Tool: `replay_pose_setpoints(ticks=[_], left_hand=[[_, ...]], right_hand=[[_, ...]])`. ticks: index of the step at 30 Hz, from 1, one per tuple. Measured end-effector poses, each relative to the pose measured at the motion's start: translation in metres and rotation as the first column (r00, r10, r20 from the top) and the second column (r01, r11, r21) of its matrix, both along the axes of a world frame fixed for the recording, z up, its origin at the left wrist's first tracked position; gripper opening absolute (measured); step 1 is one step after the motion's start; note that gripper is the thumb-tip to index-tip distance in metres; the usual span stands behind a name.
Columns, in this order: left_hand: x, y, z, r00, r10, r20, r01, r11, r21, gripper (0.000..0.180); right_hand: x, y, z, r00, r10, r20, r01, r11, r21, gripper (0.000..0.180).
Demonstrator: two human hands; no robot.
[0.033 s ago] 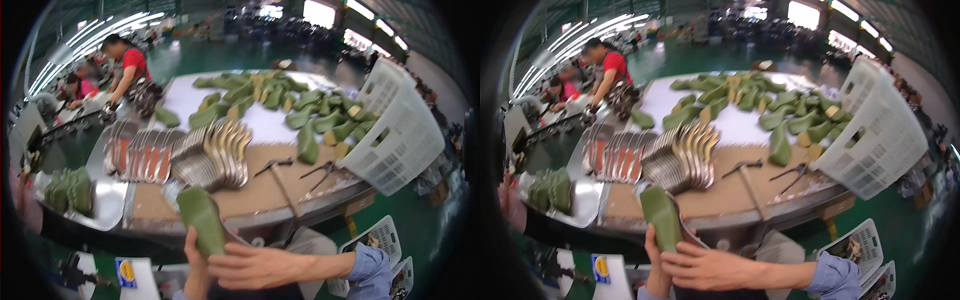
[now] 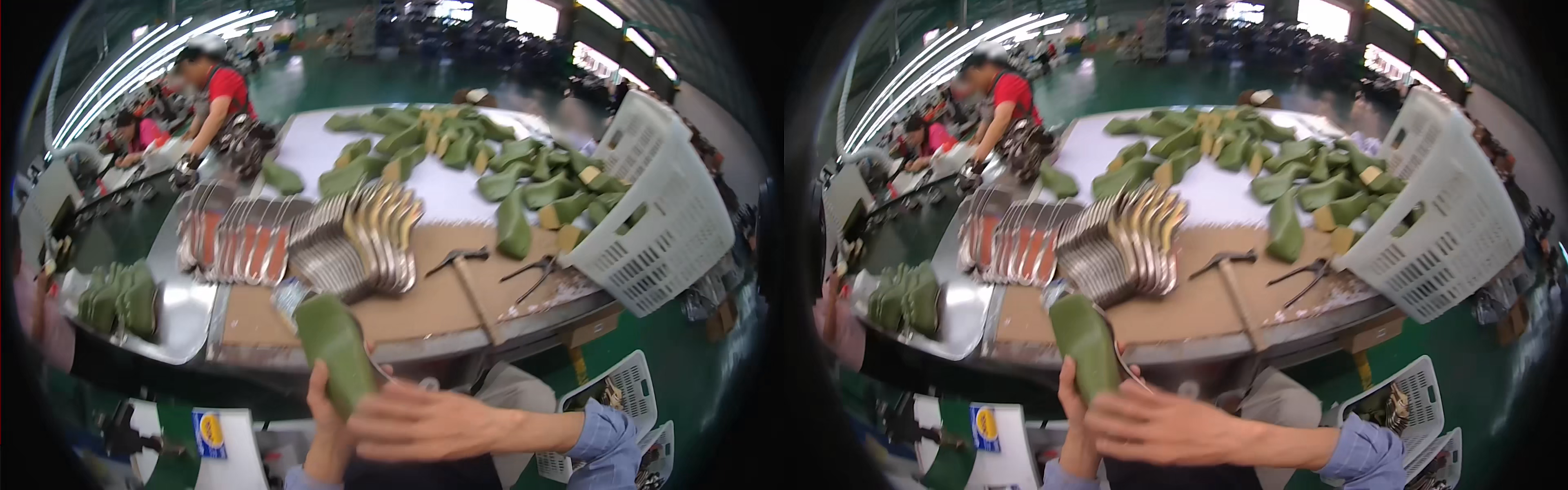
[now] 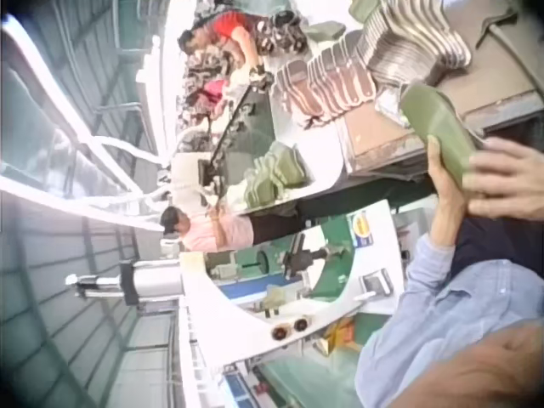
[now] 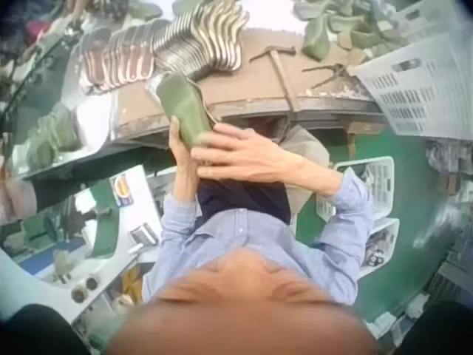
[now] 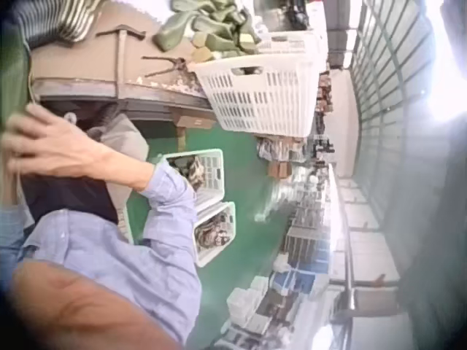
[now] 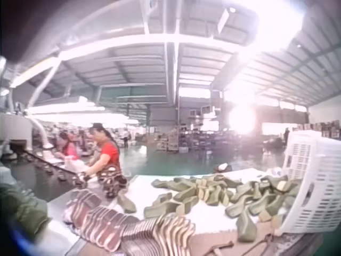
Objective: The person assembles green slipper uppers with metal insoles in a factory setting. They repeatedly pick up a slipper upper, insert a metal insole, and use a hammer to drive nails into the sole to secure the components. The finished slippers are placed in a pile on the table.
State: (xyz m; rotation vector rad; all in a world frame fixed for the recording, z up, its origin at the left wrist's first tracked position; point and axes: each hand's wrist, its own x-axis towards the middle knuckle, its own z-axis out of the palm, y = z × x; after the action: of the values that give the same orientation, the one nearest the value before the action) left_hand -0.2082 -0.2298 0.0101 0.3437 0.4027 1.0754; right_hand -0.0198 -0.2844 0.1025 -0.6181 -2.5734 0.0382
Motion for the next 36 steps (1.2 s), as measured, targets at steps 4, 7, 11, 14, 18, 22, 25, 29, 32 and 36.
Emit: replay_pose_setpoints(ticks=[4, 7, 11, 14, 18, 22, 25, 29, 32, 36], left_hand=[[0.016, -0.014, 0.014, 0.988, 0.148, 0.038, -0.149, 0.988, 0.036, 0.072], [0.026, -0.018, 0.001, 0.991, 0.106, -0.083, -0.091, 0.981, 0.169, 0.071], [0.034, -0.008, -0.005, 0.976, 0.060, -0.209, 0.025, 0.924, 0.382, 0.080], [0.043, 0.010, 0.038, 0.982, 0.163, 0.099, -0.190, 0.801, 0.568, 0.083], [0.047, 0.014, 0.017, 0.927, 0.375, 0.002, -0.347, 0.857, 0.381, 0.054], [0.017, 0.003, -0.019, 0.889, 0.451, -0.086, -0.418, 0.872, 0.254, 0.047], [-0.007, -0.004, -0.049, 0.838, 0.476, -0.266, -0.462, 0.879, 0.117, 0.049], [-0.043, 0.028, -0.044, 0.293, 0.658, -0.694, -0.166, 0.750, 0.641, 0.042], [-0.066, 0.093, -0.021, -0.160, 0.741, -0.652, 0.239, 0.670, 0.703, 0.042], [-0.066, 0.166, -0.015, -0.378, 0.618, -0.689, 0.501, 0.762, 0.409, 0.033]], right_hand=[[-0.003, -0.040, -0.058, 0.670, -0.626, -0.399, -0.045, 0.501, -0.864, 0.094], [-0.011, -0.055, -0.077, 0.528, -0.699, -0.483, -0.512, 0.192, -0.837, 0.095], [0.014, -0.059, -0.082, 0.530, -0.722, -0.445, -0.327, 0.310, -0.892, 0.079], [0.049, -0.042, -0.083, 0.703, -0.598, -0.386, 0.365, 0.769, -0.525, 0.078], [0.069, -0.021, -0.101, 0.730, -0.603, -0.321, 0.477, 0.787, -0.392, 0.077], [0.059, -0.011, -0.098, 0.786, -0.567, -0.247, 0.451, 0.799, -0.398, 0.072], [0.053, -0.006, -0.113, 0.813, -0.567, -0.128, 0.495, 0.791, -0.361, 0.071], [0.047, -0.009, -0.116, 0.776, -0.613, -0.148, 0.523, 0.757, -0.392, 0.067], [0.040, -0.008, -0.114, 0.766, -0.618, -0.177, 0.505, 0.750, -0.428, 0.066], [0.052, -0.019, -0.119, 0.757, -0.615, -0.221, 0.515, 0.769, -0.378, 0.070]])
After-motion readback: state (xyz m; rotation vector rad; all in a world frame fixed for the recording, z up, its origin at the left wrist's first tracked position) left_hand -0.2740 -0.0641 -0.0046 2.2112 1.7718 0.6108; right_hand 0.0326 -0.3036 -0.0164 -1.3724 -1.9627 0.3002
